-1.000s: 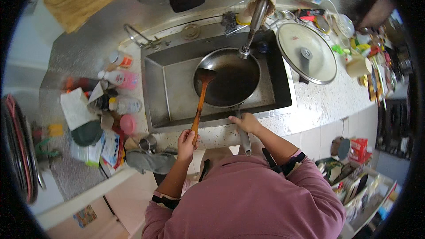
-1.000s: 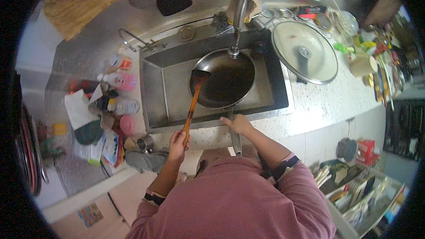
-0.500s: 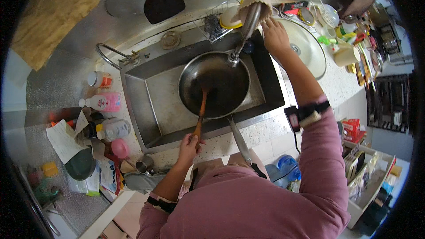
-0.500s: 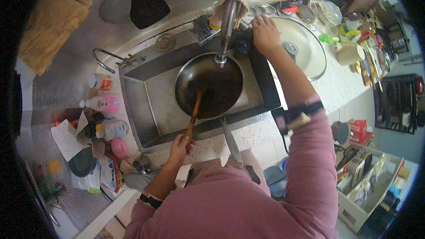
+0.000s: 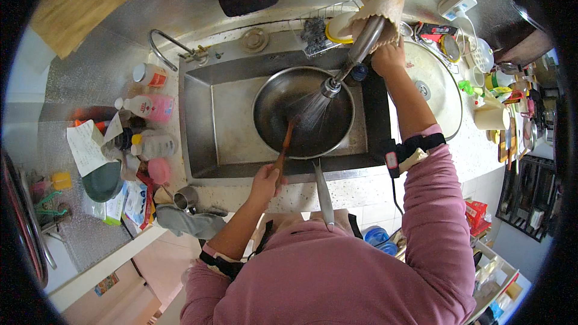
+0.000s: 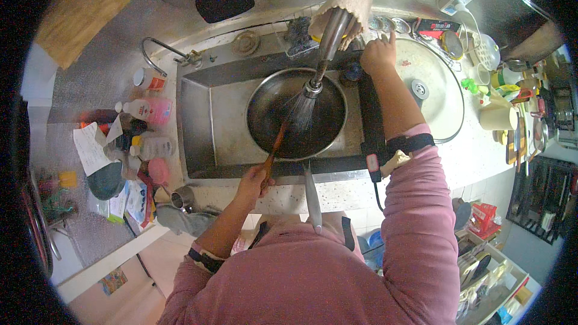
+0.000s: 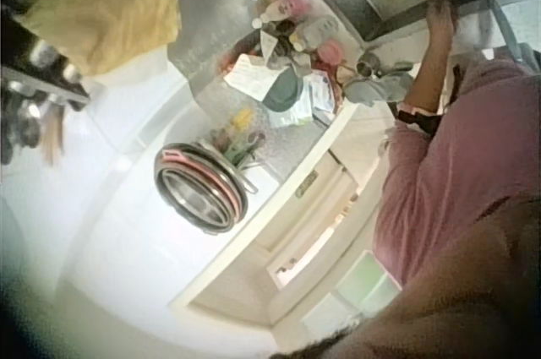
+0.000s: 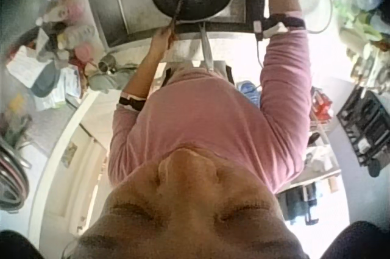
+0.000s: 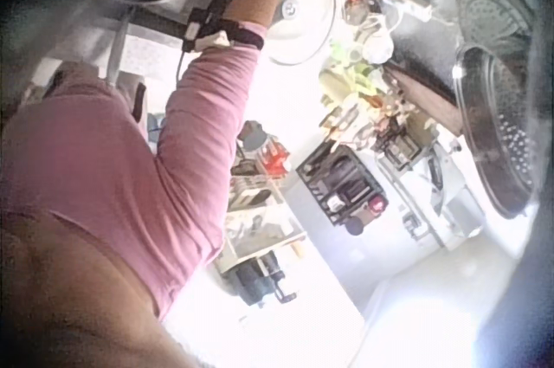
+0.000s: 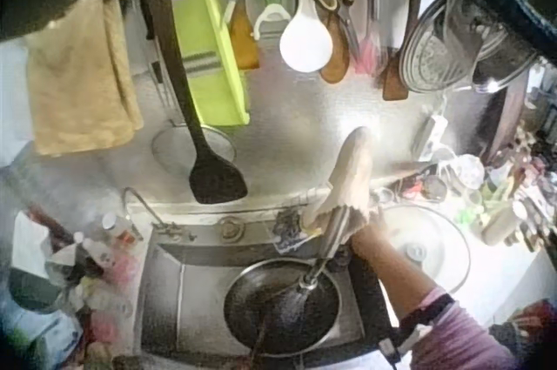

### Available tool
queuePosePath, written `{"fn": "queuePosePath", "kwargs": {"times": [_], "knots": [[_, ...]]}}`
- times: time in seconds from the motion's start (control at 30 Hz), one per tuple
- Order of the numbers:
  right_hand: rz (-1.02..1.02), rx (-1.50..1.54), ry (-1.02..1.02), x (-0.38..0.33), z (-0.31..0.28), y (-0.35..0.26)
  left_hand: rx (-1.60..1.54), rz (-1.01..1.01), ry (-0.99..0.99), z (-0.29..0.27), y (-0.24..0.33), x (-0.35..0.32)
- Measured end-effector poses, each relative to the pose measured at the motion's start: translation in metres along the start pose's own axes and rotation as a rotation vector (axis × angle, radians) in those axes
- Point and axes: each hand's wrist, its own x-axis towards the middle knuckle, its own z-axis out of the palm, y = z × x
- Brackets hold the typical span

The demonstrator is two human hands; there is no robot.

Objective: The person washes a frying pan and a glass lid in the kitchen sink using a yellow sponge and running water. They scrub both items thoroughly, rinse them, and place them aside.

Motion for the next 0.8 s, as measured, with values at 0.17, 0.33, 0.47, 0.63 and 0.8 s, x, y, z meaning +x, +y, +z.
{"fn": "queuePosePath", "kwargs": {"times": [0.17, 0.33, 0.47, 0.63, 0.8], "knots": [[-0.124, 0.351, 0.337, -0.07, -0.042, -0.031, 0.025, -0.036, 0.017, 0.007, 0.014, 0.002], [-0.295, 1.199, -0.224, -0.117, -0.085, -0.064, -0.002, -0.036, -0.09, 0.009, 0.025, 0.007], [0.011, 1.115, -0.236, -0.103, -0.1, -0.086, 0.081, -0.057, -0.172, 0.009, 0.042, 0.021], [0.204, 0.928, -0.26, -0.094, -0.09, -0.102, 0.178, -0.083, -0.271, -0.01, 0.069, 0.045], [0.428, 1.019, -0.172, -0.094, -0.087, -0.119, 0.223, -0.115, -0.339, -0.039, 0.091, 0.066]]}}
